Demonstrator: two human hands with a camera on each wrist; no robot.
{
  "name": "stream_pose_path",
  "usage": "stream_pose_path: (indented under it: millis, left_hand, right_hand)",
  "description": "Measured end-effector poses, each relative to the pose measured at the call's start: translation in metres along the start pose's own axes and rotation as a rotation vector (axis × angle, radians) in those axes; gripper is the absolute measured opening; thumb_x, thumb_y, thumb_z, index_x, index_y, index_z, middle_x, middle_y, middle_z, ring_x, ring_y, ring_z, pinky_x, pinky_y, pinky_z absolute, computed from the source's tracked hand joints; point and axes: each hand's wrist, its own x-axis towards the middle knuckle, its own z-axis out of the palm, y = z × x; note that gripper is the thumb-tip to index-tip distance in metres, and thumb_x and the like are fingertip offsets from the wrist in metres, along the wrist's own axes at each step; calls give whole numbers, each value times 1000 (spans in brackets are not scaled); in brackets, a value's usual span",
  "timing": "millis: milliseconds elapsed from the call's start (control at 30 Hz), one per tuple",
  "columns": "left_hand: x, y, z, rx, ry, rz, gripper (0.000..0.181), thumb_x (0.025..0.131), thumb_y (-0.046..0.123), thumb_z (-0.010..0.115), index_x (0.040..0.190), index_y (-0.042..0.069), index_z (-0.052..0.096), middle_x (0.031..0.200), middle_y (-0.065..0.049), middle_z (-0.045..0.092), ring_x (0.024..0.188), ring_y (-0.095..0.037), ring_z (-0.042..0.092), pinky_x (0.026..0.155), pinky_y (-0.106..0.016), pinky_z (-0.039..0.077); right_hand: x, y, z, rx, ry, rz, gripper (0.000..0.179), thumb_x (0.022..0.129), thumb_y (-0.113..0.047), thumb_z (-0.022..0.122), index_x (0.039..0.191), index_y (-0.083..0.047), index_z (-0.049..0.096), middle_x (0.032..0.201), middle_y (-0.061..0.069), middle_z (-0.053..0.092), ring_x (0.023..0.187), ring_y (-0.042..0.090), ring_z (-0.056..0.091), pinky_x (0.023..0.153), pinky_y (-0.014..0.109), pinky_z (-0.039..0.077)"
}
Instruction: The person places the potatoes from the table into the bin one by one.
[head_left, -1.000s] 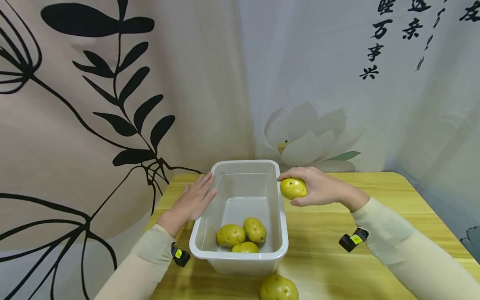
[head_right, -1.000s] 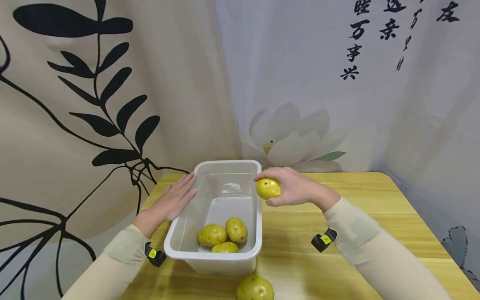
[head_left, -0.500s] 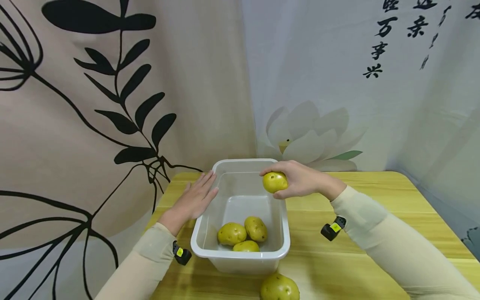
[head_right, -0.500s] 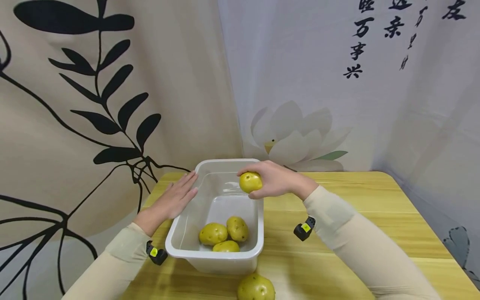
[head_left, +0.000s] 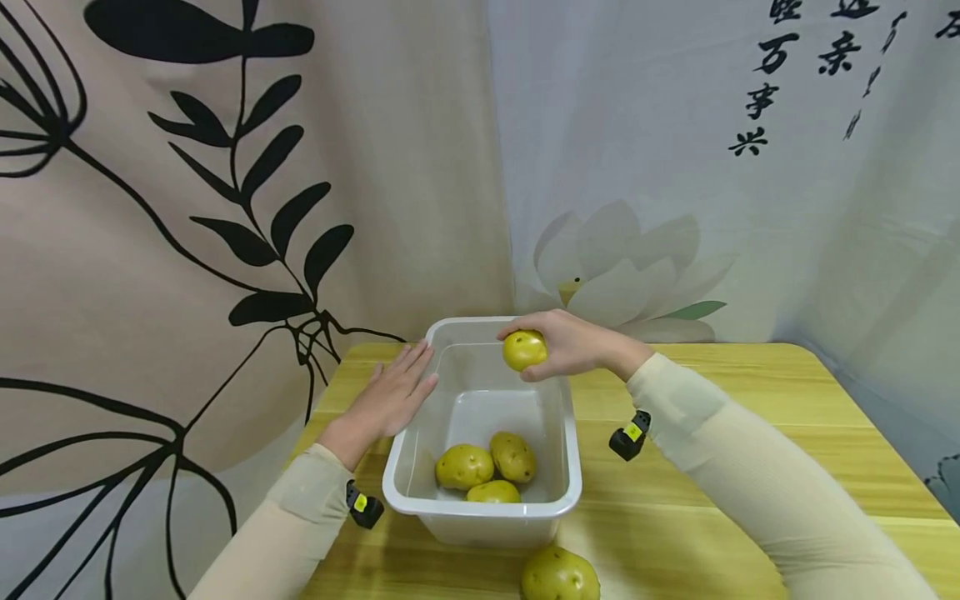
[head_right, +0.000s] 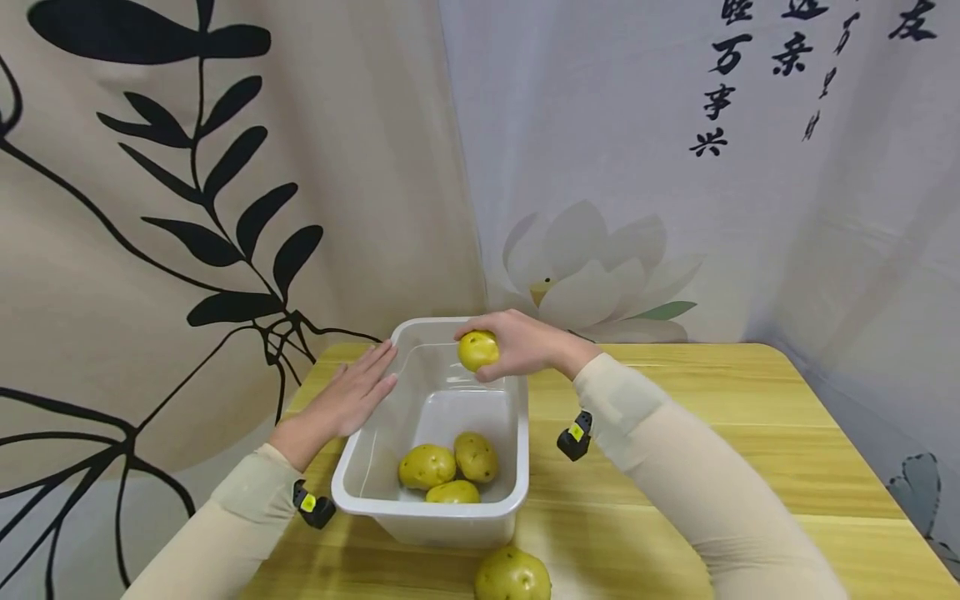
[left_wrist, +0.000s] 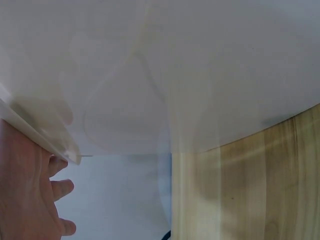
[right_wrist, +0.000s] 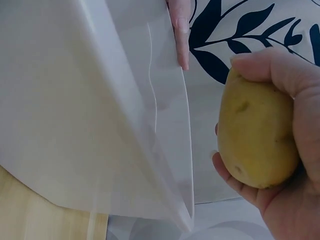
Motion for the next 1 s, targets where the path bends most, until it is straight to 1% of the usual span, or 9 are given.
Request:
stream_pose_path:
  millis: [233,467,667,833,1000]
  left_hand:
    - [1,1,0,7,0,-5,66,102,56,17,156,19,12,160,6,-2,147,-23,-1,111,-63,3]
    - [1,0,0,5,-5,-11,65,102,56,18,156,20,13,160,7,-2,147,-22,-2,111,-63,2]
    - [1,1,-1,2,-11,-17,65,102,56,18,156,20,13,160,7,-1,147,-21,-3,111,-63,2]
    - [-1,0,-2,13,-9,-21,66,101,57,16,156,20,13,161,6,-1,147,-22,-2,111,-63,3]
    - [-1,1,-3,7,-10,-17,69,100,60,14,156,20,13,161,6,-1,147,-22,-2,111,-63,3]
  right_hand:
    - [19,0,3,4,-34,58,56,77,-26,75,130,-22,58,99,-7,61,76,12,54,66,29,47]
    - [39,2,10,29,-90,162,57,78,-31,74,132,-24,56,101,-7,60,80,14,54,67,30,48]
    - [56,3,18,31,-100,217,58,77,-34,74,132,-28,56,105,-10,60,82,14,55,68,29,48]
    - [70,5,26,98,-94,249,61,76,-35,76,133,-26,57,109,-7,60,86,16,56,71,31,48]
    - [76,13,35,228,-106,307,65,77,-32,79,137,-23,54,111,-4,58,90,19,57,74,32,50]
